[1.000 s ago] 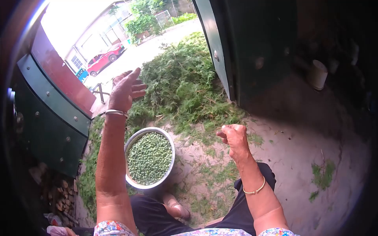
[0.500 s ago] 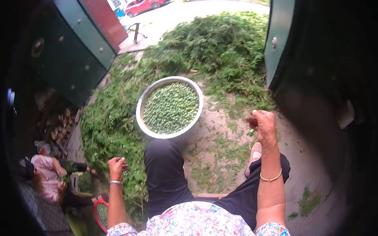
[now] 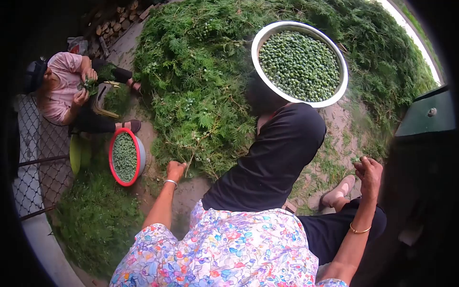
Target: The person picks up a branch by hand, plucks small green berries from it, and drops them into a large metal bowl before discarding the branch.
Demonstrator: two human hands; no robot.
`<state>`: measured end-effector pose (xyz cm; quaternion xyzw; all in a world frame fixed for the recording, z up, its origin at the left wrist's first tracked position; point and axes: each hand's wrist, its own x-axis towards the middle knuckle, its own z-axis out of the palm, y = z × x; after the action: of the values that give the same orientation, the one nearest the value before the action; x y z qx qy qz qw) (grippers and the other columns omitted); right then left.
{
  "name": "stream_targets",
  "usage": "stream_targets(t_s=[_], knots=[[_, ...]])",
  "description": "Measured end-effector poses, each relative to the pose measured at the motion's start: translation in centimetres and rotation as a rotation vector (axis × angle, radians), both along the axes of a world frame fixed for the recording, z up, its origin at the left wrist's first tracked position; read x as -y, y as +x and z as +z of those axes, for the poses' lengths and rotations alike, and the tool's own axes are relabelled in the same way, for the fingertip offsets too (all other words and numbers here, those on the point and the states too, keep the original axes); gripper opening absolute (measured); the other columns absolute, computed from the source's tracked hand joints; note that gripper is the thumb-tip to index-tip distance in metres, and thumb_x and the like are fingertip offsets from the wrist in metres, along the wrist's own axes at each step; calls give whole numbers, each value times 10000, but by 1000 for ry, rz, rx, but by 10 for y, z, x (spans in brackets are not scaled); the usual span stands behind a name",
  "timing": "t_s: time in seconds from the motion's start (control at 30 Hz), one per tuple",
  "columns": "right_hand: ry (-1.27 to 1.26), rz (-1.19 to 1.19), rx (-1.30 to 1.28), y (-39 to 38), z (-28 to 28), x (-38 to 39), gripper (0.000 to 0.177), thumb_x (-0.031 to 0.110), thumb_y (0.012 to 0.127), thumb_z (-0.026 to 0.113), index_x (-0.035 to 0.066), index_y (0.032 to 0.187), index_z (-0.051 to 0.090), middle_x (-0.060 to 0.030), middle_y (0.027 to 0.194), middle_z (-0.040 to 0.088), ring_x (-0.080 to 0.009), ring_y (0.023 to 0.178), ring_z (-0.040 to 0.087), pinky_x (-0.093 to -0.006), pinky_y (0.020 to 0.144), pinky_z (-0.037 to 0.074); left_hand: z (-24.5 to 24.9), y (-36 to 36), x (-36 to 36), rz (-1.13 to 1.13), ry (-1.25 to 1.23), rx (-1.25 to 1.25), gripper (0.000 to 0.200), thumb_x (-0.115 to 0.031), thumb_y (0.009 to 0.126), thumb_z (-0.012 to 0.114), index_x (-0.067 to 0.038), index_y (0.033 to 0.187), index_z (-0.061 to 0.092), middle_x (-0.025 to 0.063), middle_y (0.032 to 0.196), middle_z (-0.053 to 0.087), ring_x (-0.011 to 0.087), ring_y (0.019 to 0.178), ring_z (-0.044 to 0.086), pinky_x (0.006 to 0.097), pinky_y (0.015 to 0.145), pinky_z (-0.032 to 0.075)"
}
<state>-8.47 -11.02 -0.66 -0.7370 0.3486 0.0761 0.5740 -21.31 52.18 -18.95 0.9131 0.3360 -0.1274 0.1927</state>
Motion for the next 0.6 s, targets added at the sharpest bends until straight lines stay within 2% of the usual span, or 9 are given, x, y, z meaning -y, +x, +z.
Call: stream_targets(t_s=[0.03,0.1,0.13,0.2,0.23,0.33,0.4,0.6], knots=[[-19,8,-15,1,2,-8,303,231,883,587,-34,1029,578,-78,761,646,-128,666,626,-226,589,493,-5,1,10,6,-9,-5,206,-168,748,712,17,746,621,138,682,625,266,563,640,401,454,487],[-41,38,-25,4,4,-17,296,224,882,588,-36,1022,581,-77,759,647,-126,668,631,-221,585,494,7,18,38,818,-753,6,221,-206,795,701,-24,775,579,101,646,579,261,541,619,394,403,438],[-54,59,-30,4,6,-22,290,218,881,588,-38,1015,583,-77,757,648,-124,670,637,-217,580,496,4,20,37,814,-763,4,221,-206,795,701,-24,775,579,101,646,579,261,541,619,394,403,438],[-69,48,-20,2,12,-31,276,208,879,591,-40,1000,589,-77,751,650,-122,676,644,-211,578,499,3,20,37,827,-985,97,208,-198,837,668,-46,789,535,80,612,522,219,480,564,338,362,367],[-54,73,-4,0,12,-33,278,208,880,589,-41,1003,588,-77,754,651,-123,676,644,-213,581,499,4,24,35,865,-988,40,203,-162,836,665,-54,736,526,71,590,503,171,428,482,299,343,306],[-43,111,11,-4,7,-32,285,208,883,583,-46,1013,584,-82,770,653,-129,682,645,-220,589,500,34,38,29,776,-973,110,219,-149,834,667,-50,704,520,60,579,501,138,415,436,273,346,285],[-35,116,1,-7,7,-34,287,207,883,581,-49,1013,582,-83,773,651,-135,691,647,-223,595,500,68,49,22,762,-951,207,225,-145,841,652,-53,684,519,44,569,499,97,410,407,253,338,269],[-4,99,17,-13,1,-38,313,211,878,579,-67,1023,578,-88,787,649,-138,707,645,-229,604,502,183,73,1,489,-838,423,196,-176,851,625,-60,708,557,12,546,481,78,398,410,213,314,290]])
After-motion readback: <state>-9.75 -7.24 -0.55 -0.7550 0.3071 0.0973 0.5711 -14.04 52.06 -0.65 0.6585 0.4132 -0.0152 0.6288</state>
